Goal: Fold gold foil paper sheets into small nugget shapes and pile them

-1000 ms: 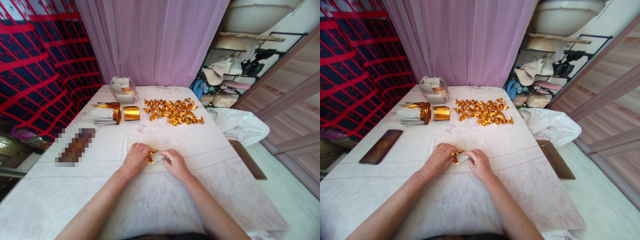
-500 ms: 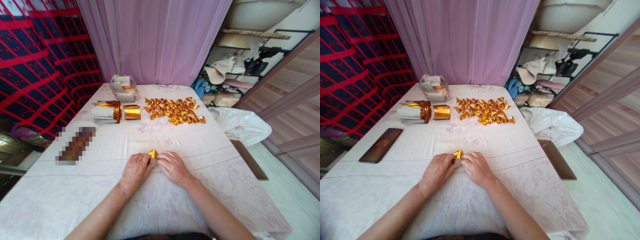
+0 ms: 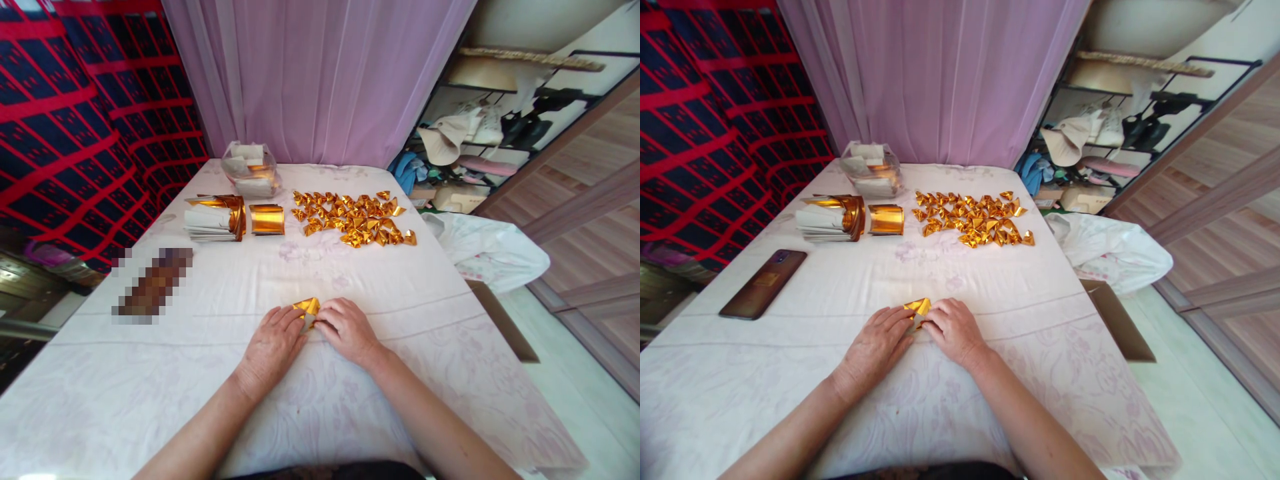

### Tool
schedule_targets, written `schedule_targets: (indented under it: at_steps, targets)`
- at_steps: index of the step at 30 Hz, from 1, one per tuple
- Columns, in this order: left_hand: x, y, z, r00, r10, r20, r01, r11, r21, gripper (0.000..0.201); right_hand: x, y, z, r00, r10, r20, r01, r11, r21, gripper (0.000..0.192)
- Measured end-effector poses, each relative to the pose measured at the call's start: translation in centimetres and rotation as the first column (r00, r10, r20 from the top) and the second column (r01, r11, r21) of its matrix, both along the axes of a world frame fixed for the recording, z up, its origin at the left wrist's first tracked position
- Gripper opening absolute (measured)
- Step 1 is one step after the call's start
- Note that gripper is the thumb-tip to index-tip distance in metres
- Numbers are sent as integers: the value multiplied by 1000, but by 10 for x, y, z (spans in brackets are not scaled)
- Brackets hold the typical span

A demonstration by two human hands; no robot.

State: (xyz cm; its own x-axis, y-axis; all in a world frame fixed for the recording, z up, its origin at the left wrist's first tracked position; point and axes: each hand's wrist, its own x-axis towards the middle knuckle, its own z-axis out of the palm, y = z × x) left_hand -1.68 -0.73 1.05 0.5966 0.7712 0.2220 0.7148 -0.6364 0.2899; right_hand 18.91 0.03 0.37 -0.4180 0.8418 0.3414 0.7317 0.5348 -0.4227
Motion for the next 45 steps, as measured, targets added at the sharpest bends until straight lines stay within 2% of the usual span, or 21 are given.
schedule_targets:
  at_steps: [7, 12, 17, 28, 38, 45]
  targets:
    - [-3, -4, -4, 997, -43, 58, 42, 999, 24, 36, -2, 1, -1, 1000, -17, -7, 17, 1000, 1, 3]
    - [-5, -5, -3, 997, -74, -32, 75, 996, 40, 44, -2, 2, -3, 999, -26, -29, 26, 1000, -6, 4]
    - [-3, -5, -1, 995, -53, -85, 55, 998, 20, 43, 0, 1, -5, 998, -23, -61, 23, 1000, -9, 9]
    - [-3, -6, -4, 997, -49, -67, 53, 997, 61, 34, 1, -4, -5, 984, -81, -156, 80, 997, -11, 16]
    - [-3, -6, -4, 996, -53, -73, 59, 995, 84, 32, 2, -4, -4, 986, -73, -152, 71, 997, -16, 17]
    - [-2, -5, -2, 997, -55, -60, 60, 994, 89, 33, -4, -5, -5, 976, -155, -153, 151, 988, -38, 10]
